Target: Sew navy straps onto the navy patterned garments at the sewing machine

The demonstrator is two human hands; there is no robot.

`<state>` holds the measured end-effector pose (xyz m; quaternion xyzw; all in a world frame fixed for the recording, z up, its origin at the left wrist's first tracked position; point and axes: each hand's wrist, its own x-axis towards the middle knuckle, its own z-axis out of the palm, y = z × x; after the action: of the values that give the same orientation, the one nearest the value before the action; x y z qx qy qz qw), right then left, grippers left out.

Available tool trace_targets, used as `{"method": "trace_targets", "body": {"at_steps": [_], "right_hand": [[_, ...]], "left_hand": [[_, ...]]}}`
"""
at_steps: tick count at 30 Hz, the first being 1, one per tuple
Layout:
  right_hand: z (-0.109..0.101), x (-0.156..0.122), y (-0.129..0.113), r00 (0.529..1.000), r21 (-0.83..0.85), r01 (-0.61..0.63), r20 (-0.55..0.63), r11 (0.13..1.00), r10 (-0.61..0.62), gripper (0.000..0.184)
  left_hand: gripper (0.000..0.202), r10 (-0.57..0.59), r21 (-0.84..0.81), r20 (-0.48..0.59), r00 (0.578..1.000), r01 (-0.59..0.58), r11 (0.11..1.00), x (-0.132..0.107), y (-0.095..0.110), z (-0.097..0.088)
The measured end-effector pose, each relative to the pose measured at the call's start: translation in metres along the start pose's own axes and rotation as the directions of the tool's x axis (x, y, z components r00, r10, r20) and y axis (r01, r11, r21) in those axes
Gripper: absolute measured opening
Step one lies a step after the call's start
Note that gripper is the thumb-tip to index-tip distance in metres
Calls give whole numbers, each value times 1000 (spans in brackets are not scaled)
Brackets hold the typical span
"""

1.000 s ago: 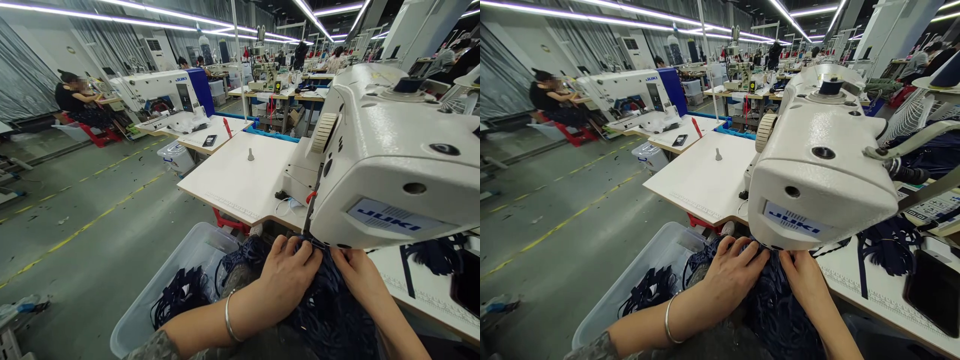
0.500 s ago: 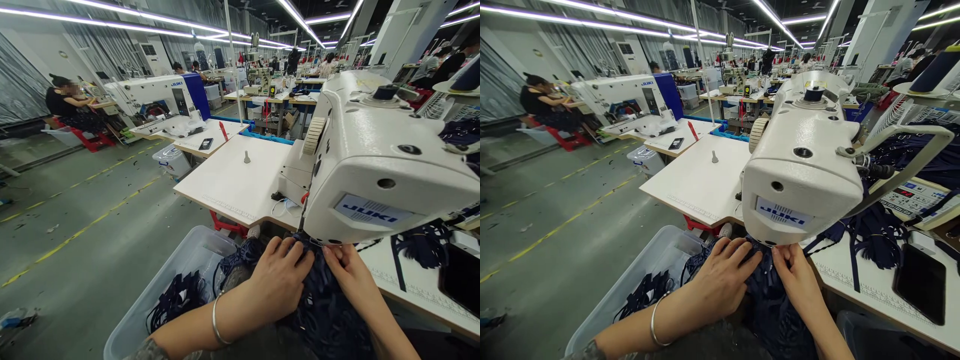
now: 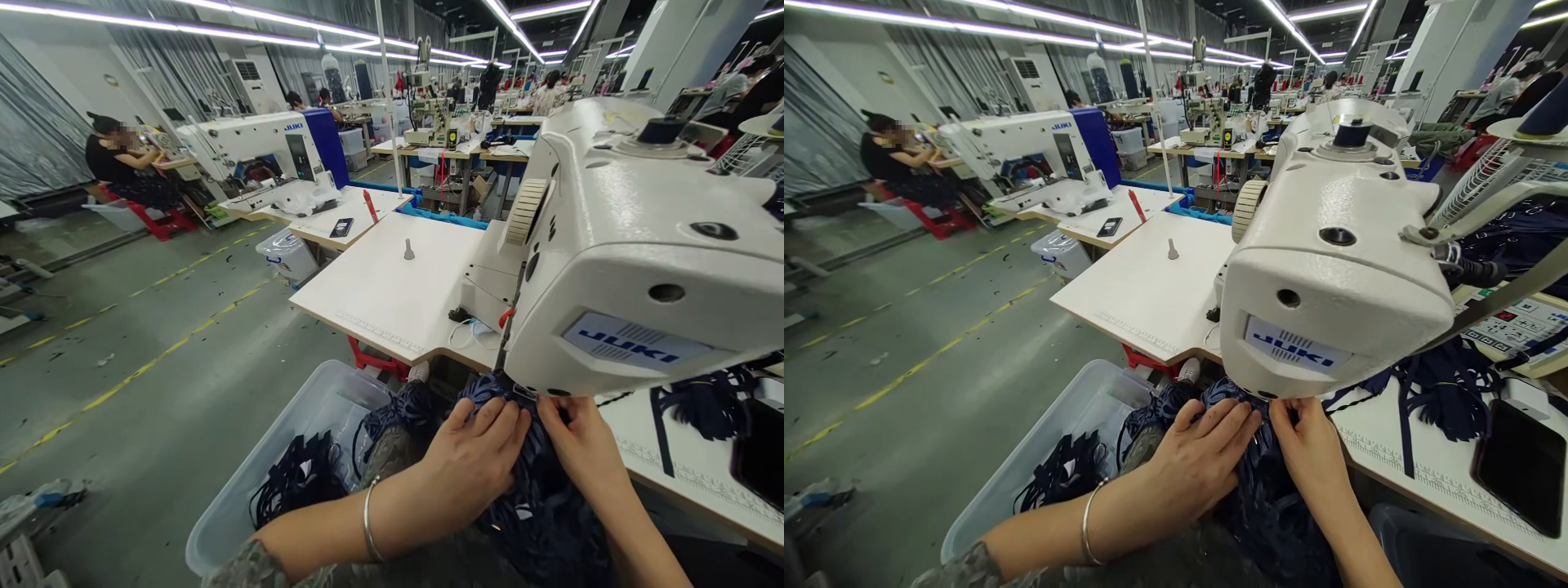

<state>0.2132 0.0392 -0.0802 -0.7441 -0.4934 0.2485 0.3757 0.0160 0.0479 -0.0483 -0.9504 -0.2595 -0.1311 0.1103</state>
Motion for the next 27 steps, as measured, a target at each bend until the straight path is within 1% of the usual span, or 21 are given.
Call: {"method": "trace_targets", "body": {"at_steps": [8, 13, 18, 21, 23, 25, 27], "right_hand": [[0, 4, -7, 1000, -100, -17, 0, 995, 17, 22], [-1, 5, -7, 1000, -119, -22, -12, 993, 21, 23], [-1, 3, -7, 1000, -121, -19, 6, 992, 20, 21], [0, 4, -4, 1000, -102, -4, -21, 995, 2, 21], [1, 5, 0, 1000, -79, 5, -21, 997, -7, 21], [4, 5, 6, 1000, -27, 12, -20, 1000, -13, 21], [7, 6, 12, 999, 64, 35, -29, 997, -33, 23]], "left_hand": [[43, -28, 49, -21, 999, 29, 998, 4, 2, 3], [42, -47, 68, -48, 998, 50, 996, 5, 4, 4], [42, -36, 78, -36, 999, 39, 996, 4, 4, 8], [42, -36, 67, -30, 999, 38, 997, 3, 3, 9], [42, -35, 67, -21, 999, 36, 997, 3, 3, 5], [42, -34, 77, -25, 999, 36, 996, 3, 2, 0], [43, -26, 92, -30, 999, 29, 995, 2, 2, -4]]}}
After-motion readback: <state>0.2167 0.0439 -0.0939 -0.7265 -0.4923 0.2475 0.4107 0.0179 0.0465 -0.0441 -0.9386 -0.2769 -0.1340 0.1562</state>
